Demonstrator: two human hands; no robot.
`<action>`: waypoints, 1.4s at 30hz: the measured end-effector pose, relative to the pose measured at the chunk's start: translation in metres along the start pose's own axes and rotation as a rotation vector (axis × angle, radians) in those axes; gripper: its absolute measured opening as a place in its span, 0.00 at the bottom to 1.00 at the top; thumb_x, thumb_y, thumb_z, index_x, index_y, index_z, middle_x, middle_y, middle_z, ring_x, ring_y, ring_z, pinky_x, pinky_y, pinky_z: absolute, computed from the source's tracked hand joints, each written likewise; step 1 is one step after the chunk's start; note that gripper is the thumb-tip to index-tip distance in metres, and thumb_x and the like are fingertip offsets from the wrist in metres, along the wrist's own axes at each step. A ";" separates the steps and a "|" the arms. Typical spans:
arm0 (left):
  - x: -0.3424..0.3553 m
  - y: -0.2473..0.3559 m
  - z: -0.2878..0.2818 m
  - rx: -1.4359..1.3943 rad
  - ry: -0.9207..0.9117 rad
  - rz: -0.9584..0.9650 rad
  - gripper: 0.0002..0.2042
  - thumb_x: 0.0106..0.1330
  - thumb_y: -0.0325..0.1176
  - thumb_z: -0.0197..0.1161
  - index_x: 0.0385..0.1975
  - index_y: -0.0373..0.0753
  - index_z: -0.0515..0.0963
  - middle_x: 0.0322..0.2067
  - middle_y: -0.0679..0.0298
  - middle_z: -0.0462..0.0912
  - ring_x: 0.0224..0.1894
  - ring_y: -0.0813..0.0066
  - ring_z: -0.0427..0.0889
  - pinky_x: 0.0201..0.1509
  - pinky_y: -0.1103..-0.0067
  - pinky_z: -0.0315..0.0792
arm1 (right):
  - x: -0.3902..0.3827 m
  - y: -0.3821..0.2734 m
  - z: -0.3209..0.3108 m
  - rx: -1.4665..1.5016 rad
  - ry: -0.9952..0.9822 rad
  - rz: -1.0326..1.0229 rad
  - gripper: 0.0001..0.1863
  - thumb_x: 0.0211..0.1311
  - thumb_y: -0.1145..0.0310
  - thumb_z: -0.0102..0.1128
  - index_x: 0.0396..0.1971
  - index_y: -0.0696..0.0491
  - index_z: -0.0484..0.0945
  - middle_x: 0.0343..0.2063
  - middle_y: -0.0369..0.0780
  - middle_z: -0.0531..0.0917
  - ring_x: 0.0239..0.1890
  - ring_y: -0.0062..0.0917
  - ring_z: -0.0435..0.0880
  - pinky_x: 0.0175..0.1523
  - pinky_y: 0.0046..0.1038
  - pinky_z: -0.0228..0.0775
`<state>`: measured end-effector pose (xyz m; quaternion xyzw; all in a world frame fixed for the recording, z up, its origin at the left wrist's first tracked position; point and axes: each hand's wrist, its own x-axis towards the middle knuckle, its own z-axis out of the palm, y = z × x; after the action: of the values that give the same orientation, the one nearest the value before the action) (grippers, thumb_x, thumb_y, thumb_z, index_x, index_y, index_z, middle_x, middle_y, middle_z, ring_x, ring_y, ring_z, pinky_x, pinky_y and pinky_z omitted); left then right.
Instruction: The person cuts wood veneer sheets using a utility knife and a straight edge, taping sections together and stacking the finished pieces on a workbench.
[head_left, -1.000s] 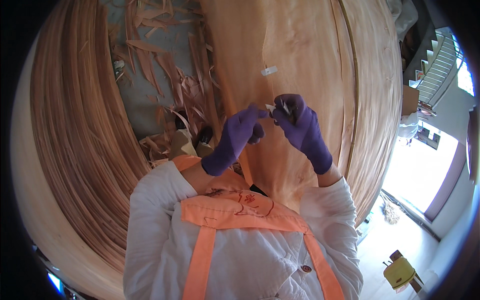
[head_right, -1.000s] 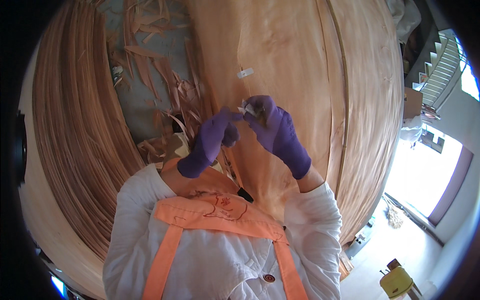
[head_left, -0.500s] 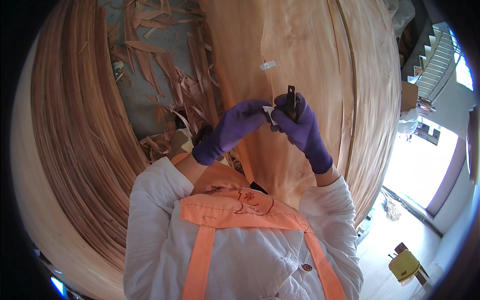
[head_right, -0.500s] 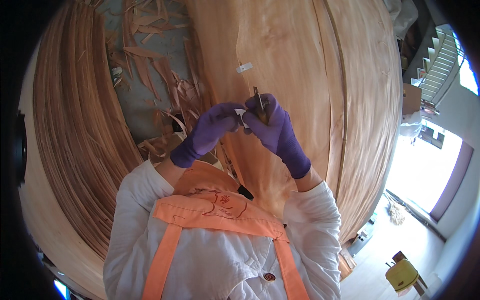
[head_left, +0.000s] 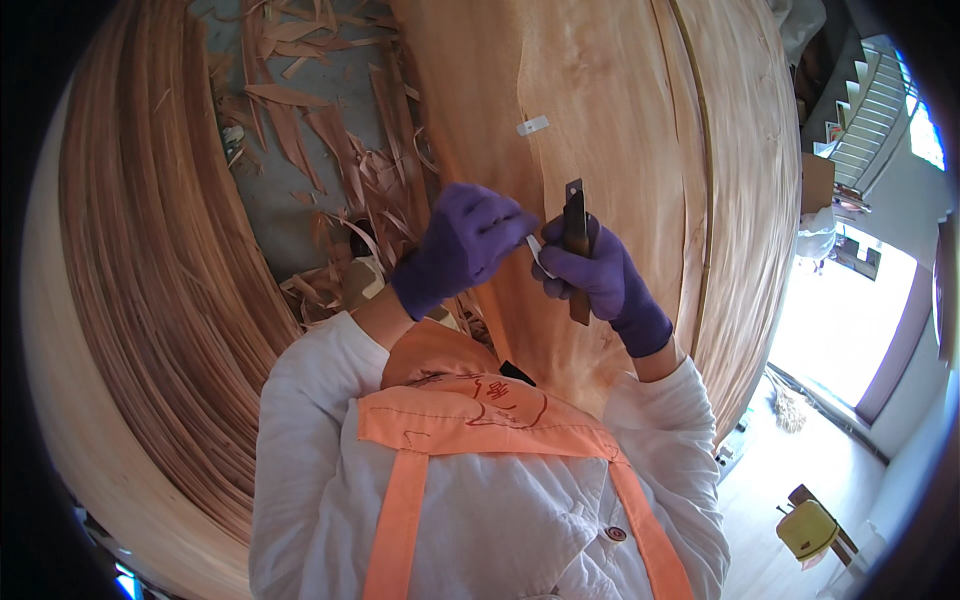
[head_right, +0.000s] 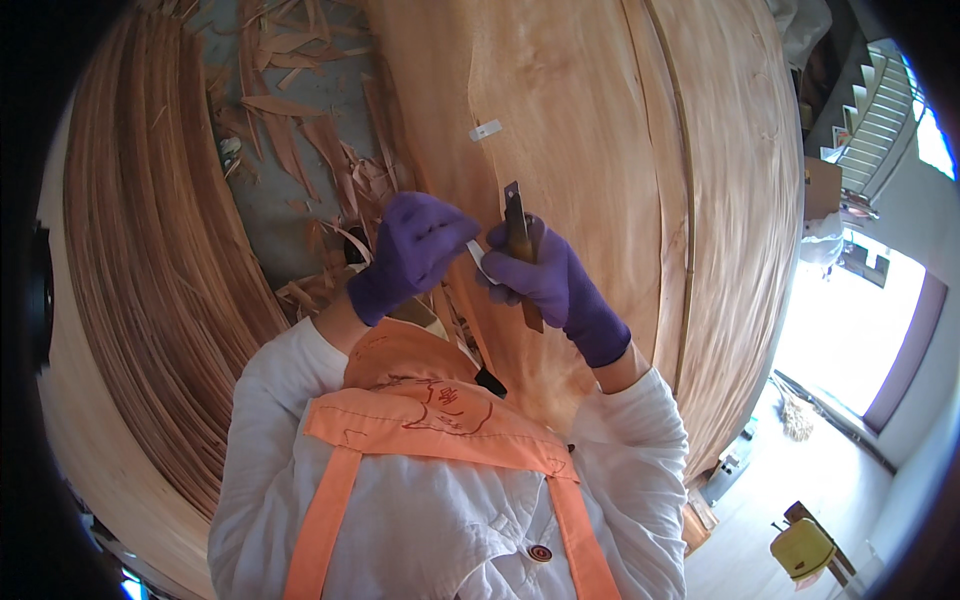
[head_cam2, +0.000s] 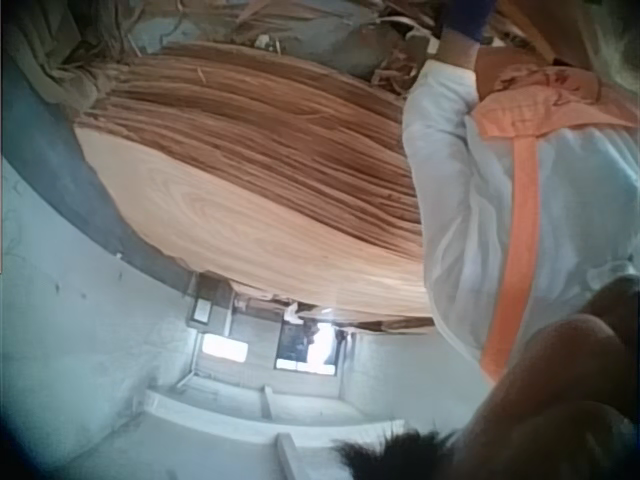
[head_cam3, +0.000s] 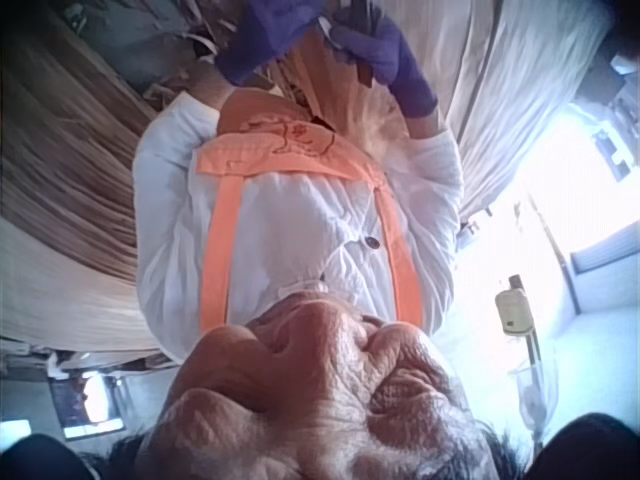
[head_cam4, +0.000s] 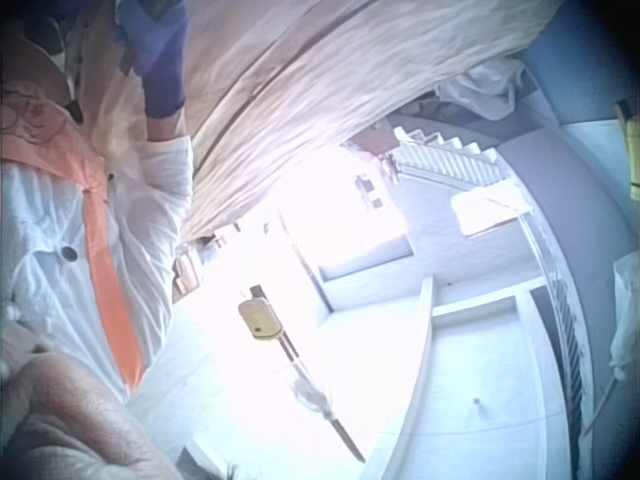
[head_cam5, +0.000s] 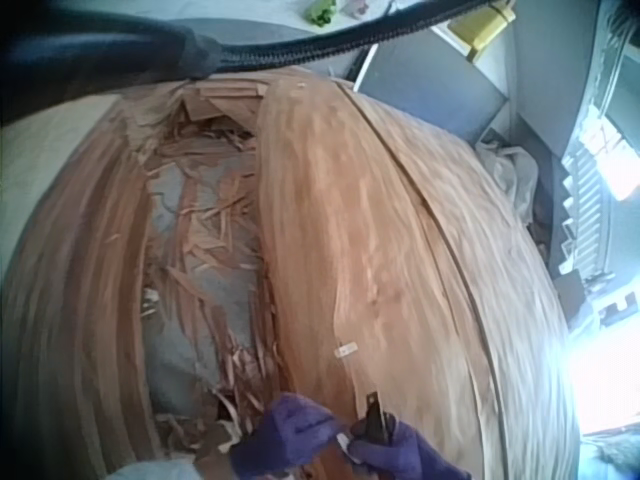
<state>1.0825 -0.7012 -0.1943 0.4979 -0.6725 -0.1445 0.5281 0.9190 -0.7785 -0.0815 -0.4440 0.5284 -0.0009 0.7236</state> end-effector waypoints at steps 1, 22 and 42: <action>-0.003 -0.004 0.004 0.041 0.029 -0.062 0.11 0.53 0.26 0.62 0.37 0.38 0.78 0.35 0.60 0.77 0.41 0.59 0.75 0.45 0.68 0.68 | -0.001 0.000 -0.001 -0.024 0.004 0.004 0.16 0.55 0.70 0.60 0.40 0.57 0.66 0.25 0.39 0.77 0.22 0.18 0.75 0.26 0.19 0.65; -0.021 0.013 0.067 0.370 -0.014 -0.276 0.19 0.56 0.36 0.64 0.49 0.45 0.75 0.38 0.65 0.71 0.41 0.67 0.73 0.43 0.69 0.66 | 0.057 -0.013 -0.028 -1.057 0.233 -0.378 0.13 0.58 0.67 0.57 0.40 0.55 0.67 0.21 0.47 0.79 0.24 0.38 0.81 0.30 0.36 0.69; -0.011 0.004 0.066 0.542 -0.018 -0.016 0.18 0.53 0.30 0.57 0.46 0.36 0.75 0.49 0.58 0.72 0.50 0.62 0.72 0.48 0.69 0.71 | 0.049 -0.010 -0.069 -0.762 0.405 -0.336 0.12 0.59 0.70 0.56 0.39 0.58 0.67 0.24 0.42 0.81 0.26 0.26 0.83 0.33 0.27 0.72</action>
<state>1.0235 -0.7122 -0.2238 0.6252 -0.6872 0.0320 0.3684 0.8929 -0.8521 -0.1158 -0.7487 0.5426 -0.0105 0.3807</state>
